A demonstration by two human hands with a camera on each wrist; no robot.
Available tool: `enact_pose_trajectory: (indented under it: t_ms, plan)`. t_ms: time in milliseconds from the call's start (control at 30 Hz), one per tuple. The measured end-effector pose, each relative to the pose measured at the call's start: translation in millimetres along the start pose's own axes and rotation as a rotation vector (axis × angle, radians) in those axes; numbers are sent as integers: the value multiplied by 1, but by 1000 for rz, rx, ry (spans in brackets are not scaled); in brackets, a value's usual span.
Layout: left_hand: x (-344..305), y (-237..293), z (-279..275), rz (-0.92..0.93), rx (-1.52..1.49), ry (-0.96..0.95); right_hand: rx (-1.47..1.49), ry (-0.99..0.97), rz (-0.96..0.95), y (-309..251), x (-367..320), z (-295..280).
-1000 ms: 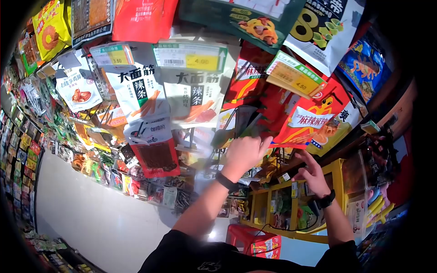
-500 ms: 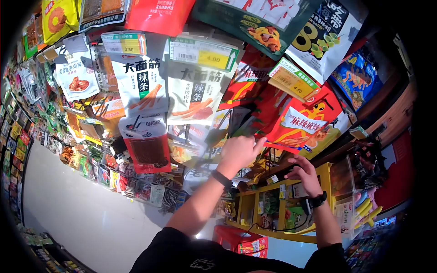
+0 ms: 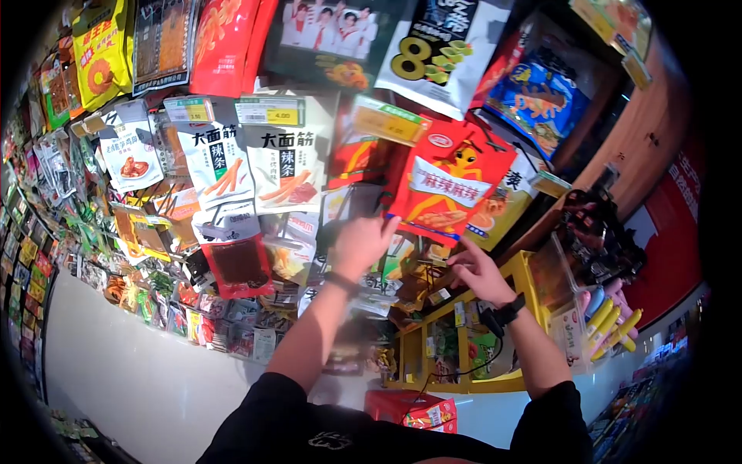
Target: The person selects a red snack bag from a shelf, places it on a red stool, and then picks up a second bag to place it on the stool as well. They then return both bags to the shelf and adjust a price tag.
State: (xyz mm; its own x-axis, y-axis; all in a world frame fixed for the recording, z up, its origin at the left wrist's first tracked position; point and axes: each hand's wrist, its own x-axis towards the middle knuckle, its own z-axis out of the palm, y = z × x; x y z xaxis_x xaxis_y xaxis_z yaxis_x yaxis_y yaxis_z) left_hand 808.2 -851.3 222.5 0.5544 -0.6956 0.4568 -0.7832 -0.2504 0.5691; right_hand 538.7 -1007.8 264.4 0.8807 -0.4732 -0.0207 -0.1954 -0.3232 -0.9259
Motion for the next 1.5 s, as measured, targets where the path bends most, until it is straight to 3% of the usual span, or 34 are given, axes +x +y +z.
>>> enact_pose_trajectory:
  t_ms: [200, 333, 800, 900, 1500]
  plan:
    - [-4, 4, -3, 9, 18, 14, -440, -15, -140, 3, -2, -2]
    - [-6, 11, -9, 37, -21, 20, -540, -35, -166, -7, -9, 1]
    - [-5, 10, -7, 14, 60, -79, -575, -106, -156, -23, -17, -3]
    - [-8, 15, -8, 48, 26, -9, -577, -119, -169, -14, -13, -7]
    - [-5, 10, -2, 54, 104, -47, -608, -168, -197, -15, -14, 2]
